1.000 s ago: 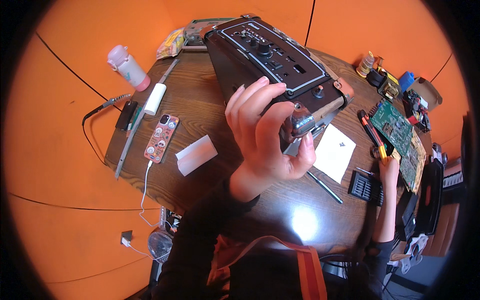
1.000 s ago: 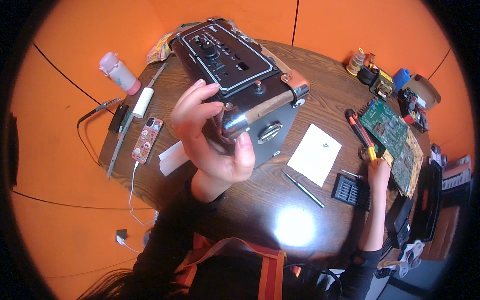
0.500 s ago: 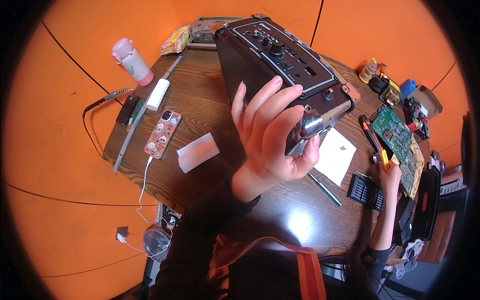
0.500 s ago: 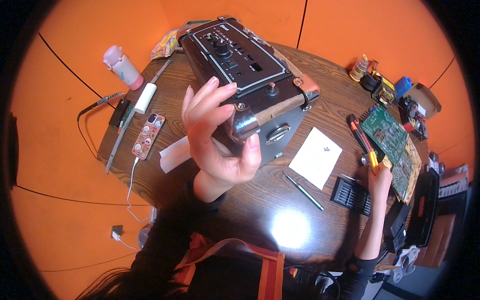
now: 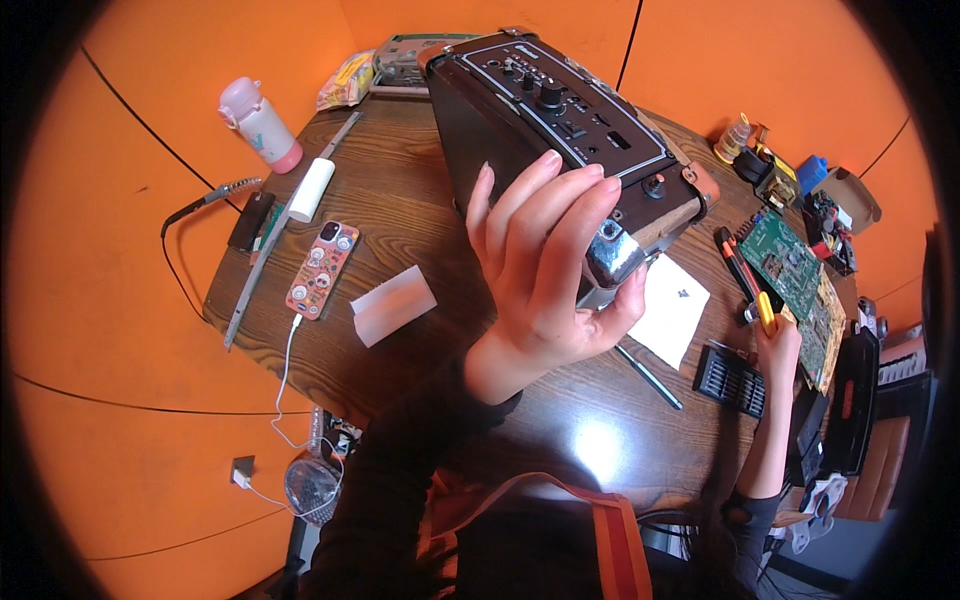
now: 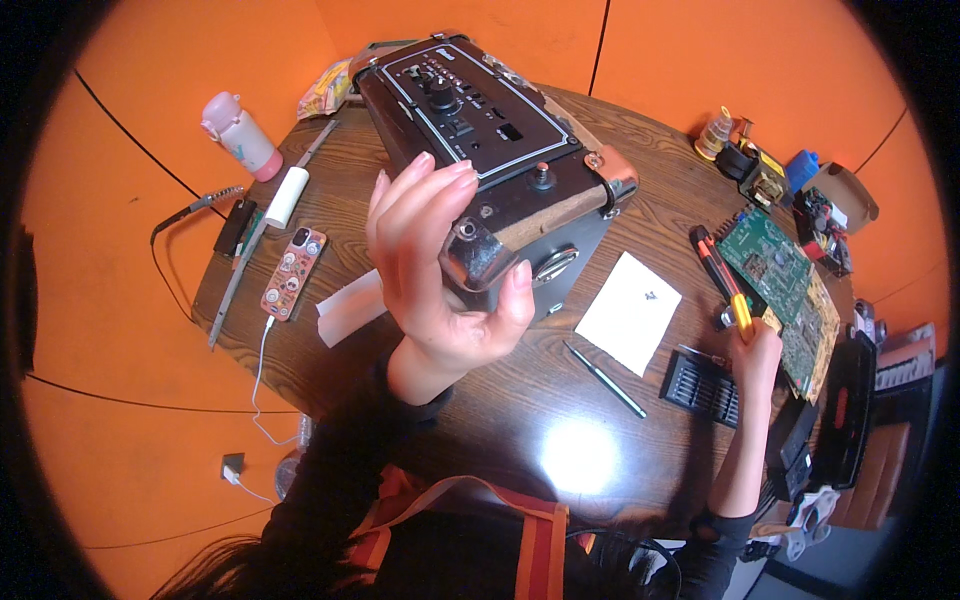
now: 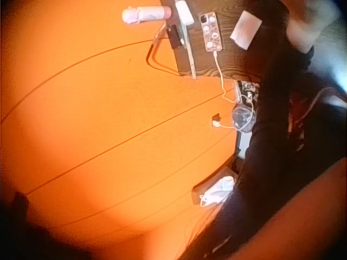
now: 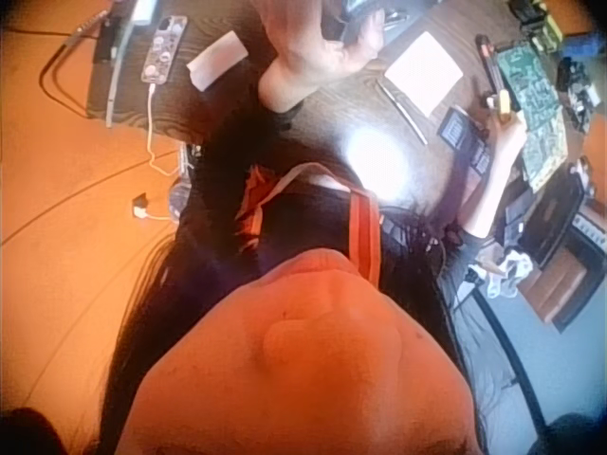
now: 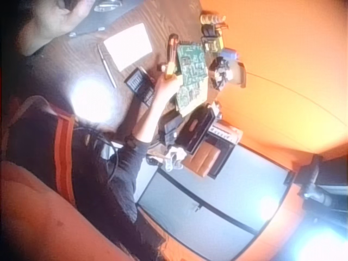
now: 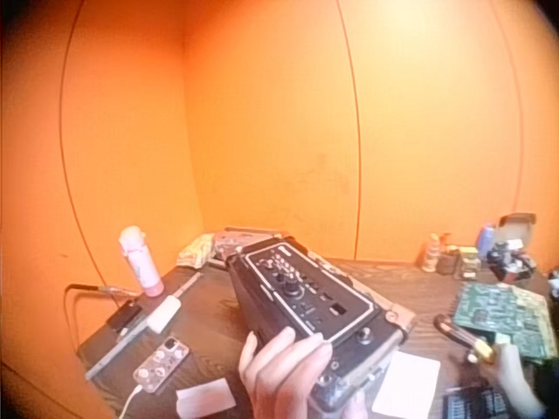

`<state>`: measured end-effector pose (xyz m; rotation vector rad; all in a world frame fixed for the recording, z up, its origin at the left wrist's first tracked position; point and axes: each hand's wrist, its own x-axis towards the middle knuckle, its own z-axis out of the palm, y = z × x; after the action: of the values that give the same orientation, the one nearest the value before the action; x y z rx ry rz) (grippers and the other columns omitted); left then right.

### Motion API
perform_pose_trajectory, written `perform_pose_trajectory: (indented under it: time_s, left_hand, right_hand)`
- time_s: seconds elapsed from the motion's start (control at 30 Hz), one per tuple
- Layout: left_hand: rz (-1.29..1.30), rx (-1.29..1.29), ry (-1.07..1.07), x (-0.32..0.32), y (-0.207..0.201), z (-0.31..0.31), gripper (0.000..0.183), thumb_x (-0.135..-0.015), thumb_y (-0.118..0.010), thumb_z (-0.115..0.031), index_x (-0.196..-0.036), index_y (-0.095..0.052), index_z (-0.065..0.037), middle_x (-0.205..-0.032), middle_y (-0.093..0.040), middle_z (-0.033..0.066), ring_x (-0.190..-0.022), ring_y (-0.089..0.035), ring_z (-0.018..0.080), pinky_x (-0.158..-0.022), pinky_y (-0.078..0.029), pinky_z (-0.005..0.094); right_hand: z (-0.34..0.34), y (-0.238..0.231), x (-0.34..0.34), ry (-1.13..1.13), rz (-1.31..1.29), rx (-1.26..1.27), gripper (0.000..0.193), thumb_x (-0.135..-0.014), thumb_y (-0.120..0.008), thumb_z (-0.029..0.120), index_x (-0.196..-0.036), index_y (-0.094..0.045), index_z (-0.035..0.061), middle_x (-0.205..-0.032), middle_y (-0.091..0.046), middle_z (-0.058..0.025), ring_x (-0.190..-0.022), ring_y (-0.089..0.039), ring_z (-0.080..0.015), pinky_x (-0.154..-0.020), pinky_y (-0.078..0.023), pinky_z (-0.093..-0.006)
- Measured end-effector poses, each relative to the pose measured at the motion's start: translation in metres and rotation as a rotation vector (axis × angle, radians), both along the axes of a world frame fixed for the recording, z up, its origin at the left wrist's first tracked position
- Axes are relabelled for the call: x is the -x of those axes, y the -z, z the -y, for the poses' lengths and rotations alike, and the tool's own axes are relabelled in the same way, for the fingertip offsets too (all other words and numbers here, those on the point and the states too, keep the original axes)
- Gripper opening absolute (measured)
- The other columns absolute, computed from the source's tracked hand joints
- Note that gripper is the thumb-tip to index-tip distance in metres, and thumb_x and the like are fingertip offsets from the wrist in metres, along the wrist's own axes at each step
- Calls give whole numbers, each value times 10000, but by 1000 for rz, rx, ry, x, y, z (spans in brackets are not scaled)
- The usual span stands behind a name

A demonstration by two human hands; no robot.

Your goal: The person uses a screwdriver to fasten screws into the corners of a black rectangular electronic device. They repeatedly pick up screws, align them, and tighten them while rotating the device to access different sides.

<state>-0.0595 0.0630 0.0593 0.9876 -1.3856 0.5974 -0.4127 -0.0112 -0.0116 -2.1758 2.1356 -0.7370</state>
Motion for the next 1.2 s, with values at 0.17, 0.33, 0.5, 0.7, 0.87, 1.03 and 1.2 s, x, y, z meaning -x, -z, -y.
perform_pose_trajectory:
  time_s: [0.17,0.33,0.5,0.7,0.87,1.03,1.2]
  left_hand:
    - [20,13,-2,-1,-2,2,537,-722,-592,-307,-1177,-535,-28,-1140,-552,106,-1122,-475,305,-1029,-199,514]
    - [110,-147,-25,-7,-12,-3,636,-725,-546,-314,-1235,-442,52,-1199,-507,203,-1166,-407,393,-1011,-224,497]
    - [100,-227,26,-9,-15,-7,611,-712,-555,-300,-1219,-468,30,-1229,-498,200,-1199,-379,393,-1027,-180,501]
    - [130,-213,56,-13,-15,-8,554,-682,-599,-285,-1170,-533,-33,-1227,-527,164,-1222,-376,400,-1024,-133,552]
    - [176,-276,55,-19,-21,-12,584,-670,-616,-300,-1189,-536,-43,-1248,-524,148,-1232,-372,400,-1022,-132,557]
    - [139,-305,88,-19,-22,-12,617,-666,-632,-306,-1226,-523,-71,-1280,-503,119,-1251,-350,387,-1028,-110,569]
    - [84,-332,146,-20,-18,-13,631,-653,-664,-291,-1253,-523,-150,-1316,-479,43,-1267,-328,345,-1036,-59,594]
  right_hand:
    - [1,0,-2,46,65,-80,220,-746,-631,134,-685,-512,-41,-621,-524,-246,-601,-547,-399,-548,-417,-407]
    - [-3,-7,-8,-29,-10,40,224,-754,-636,125,-683,-503,-40,-611,-511,-237,-569,-532,-388,-535,-411,-396]
    - [-16,-31,-26,-14,-8,42,183,-791,-630,103,-739,-509,-24,-558,-430,-168,-498,-428,-254,-498,-373,-340]
    - [-44,-77,-87,-389,279,293,120,-762,-626,5,-822,-526,-27,-713,-525,-107,-629,-500,-211,-616,-406,-266]
    - [-65,-118,-148,-972,109,578,175,-658,-667,11,-798,-562,7,-956,-631,-188,-855,-618,-301,-735,-505,-355]
    - [-68,-134,-190,-1203,5,629,135,-663,-659,46,-751,-559,21,-1061,-617,-221,-969,-619,-331,-672,-555,-311]
    - [-62,-132,-202,-1209,32,660,130,-673,-666,46,-726,-549,24,-1032,-631,-213,-957,-631,-308,-612,-559,-287]
